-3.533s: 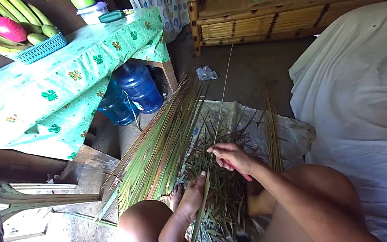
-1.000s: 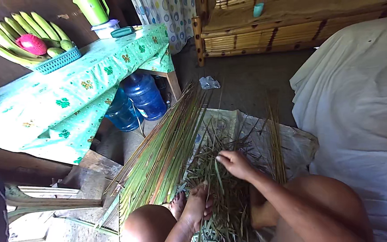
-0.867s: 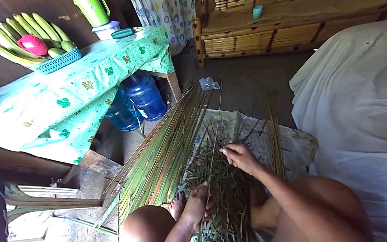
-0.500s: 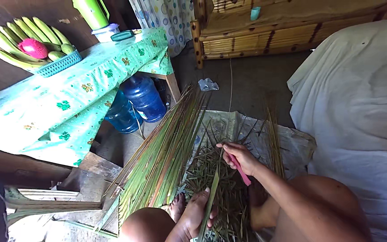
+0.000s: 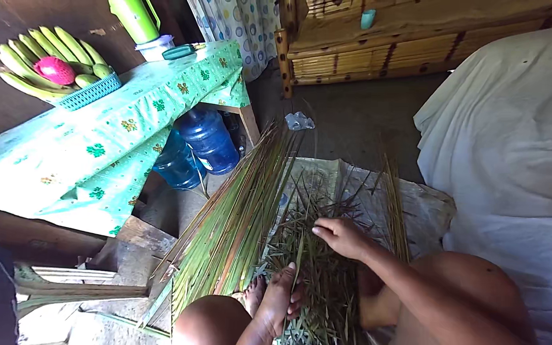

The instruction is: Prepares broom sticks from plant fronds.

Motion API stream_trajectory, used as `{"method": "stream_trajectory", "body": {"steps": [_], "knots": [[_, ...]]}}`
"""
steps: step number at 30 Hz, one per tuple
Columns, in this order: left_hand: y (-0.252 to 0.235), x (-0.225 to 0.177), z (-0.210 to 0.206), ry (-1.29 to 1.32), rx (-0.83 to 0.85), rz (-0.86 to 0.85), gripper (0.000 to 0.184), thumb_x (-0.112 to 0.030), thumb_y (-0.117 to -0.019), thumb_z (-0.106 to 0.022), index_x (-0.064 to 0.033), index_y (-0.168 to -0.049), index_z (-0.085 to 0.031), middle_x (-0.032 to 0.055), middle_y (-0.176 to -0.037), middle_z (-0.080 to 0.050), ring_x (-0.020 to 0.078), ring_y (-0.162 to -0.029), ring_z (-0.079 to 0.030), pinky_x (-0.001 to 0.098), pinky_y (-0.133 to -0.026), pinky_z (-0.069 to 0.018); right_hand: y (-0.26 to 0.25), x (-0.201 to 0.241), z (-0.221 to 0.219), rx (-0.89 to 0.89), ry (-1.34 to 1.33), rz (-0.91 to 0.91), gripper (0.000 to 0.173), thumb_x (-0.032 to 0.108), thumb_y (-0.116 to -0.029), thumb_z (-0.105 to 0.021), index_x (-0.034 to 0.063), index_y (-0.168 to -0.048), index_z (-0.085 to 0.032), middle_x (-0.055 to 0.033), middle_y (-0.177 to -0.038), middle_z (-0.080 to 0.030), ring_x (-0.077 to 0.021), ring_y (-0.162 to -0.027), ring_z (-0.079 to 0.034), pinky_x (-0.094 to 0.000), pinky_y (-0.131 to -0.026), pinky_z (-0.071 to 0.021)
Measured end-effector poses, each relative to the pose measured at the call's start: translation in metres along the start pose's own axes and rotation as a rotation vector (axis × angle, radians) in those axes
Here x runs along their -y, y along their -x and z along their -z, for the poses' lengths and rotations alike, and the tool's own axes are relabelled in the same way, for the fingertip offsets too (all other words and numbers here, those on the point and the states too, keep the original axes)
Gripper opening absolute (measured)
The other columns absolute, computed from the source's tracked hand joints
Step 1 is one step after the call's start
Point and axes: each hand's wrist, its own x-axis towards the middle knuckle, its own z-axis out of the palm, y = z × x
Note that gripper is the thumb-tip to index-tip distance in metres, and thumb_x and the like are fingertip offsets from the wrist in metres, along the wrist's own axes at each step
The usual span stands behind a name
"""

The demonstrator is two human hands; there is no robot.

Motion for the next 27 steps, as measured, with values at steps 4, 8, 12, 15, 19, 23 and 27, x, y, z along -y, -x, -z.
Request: {"method": "stream_trajectory", "body": {"steps": [4, 8, 12, 15, 19, 23, 27], "knots": [[-0.004, -0.004, 0.002, 0.024, -0.031, 0.002, 0.045, -0.035, -0.1143, -0.02, -0.0124, -0.087, -0.049, -0.0072, -0.055, -0.039, 0.0002, -0.039, -0.035, 0.0137, -0.037, -0.0313, 0.016, 0.019, -0.006, 0.094, -0.134, 0.099, 0.034, 0.028, -0.1045, -0.051, 0.0011, -0.102, -0.072, -0.0119, -0.081, -0.067, -0.0202, -0.073, -0.063, -0.0406, -0.07, -0.0516], [-0.005, -0.007, -0.002, 0.041, -0.106, 0.018, 0.049, -0.036, -0.1143, -0.021, -0.0134, -0.081, -0.05, -0.0071, -0.051, -0.038, 0.001, -0.038, -0.034, 0.0146, -0.037, -0.0304, 0.033, 0.04, -0.036, 0.185, -0.102, 0.29, 0.033, 0.029, -0.1034, -0.053, 0.0024, -0.092, -0.068, -0.0117, -0.074, -0.064, -0.0237, -0.069, -0.063, -0.0424, -0.063, -0.051], [-0.001, -0.005, -0.001, 0.025, -0.051, -0.002, 0.045, -0.033, -0.1143, -0.018, -0.013, -0.088, -0.049, -0.0077, -0.054, -0.038, -0.0002, -0.038, -0.033, 0.0134, -0.036, -0.0305, 0.018, 0.022, -0.026, 0.107, 0.017, 0.146, 0.036, 0.03, -0.1047, -0.051, 0.0009, -0.099, -0.07, -0.0159, -0.083, -0.068, -0.0304, -0.078, -0.068, -0.0505, -0.072, -0.0541], [0.0, 0.001, -0.001, -0.01, -0.039, 0.014, 0.045, -0.034, -0.1143, -0.02, -0.0132, -0.086, -0.048, -0.0076, -0.054, -0.037, 0.0001, -0.038, -0.033, 0.0139, -0.036, -0.03, 0.002, 0.003, -0.008, 0.042, 0.077, -0.058, 0.038, 0.032, -0.1068, -0.048, 0.0001, -0.102, -0.068, -0.0169, -0.084, -0.067, -0.0321, -0.081, -0.066, -0.0518, -0.076, -0.0514], [-0.001, 0.001, 0.0, -0.031, -0.027, 0.006, 0.045, -0.033, -0.1143, -0.02, -0.0125, -0.086, -0.048, -0.0075, -0.054, -0.038, 0.0, -0.039, -0.033, 0.014, -0.037, -0.0301, 0.01, 0.013, -0.008, 0.063, -0.025, -0.012, 0.038, 0.032, -0.1058, -0.048, 0.0018, -0.1, -0.07, -0.0131, -0.079, -0.065, -0.0265, -0.074, -0.064, -0.0471, -0.071, -0.0506], [-0.002, -0.002, 0.0, -0.002, -0.061, -0.013, 0.047, -0.03, -0.1142, -0.019, -0.0137, -0.083, -0.05, -0.0074, -0.053, -0.039, 0.0003, -0.038, -0.034, 0.0141, -0.037, -0.0303, 0.031, 0.039, -0.034, 0.205, -0.106, 0.158, 0.035, 0.03, -0.1051, -0.05, 0.0014, -0.097, -0.069, -0.0129, -0.076, -0.064, -0.0251, -0.071, -0.063, -0.0449, -0.067, -0.0505], [0.002, 0.003, -0.004, -0.065, -0.071, -0.005, 0.043, -0.031, -0.1145, -0.021, -0.0118, -0.088, -0.048, -0.007, -0.053, -0.037, 0.0007, -0.038, -0.033, 0.0146, -0.037, -0.03, 0.017, 0.022, -0.026, 0.135, 0.018, 0.068, 0.037, 0.031, -0.1057, -0.049, 0.0006, -0.099, -0.069, -0.0157, -0.081, -0.066, -0.0305, -0.078, -0.066, -0.05, -0.072, -0.0521]]}}
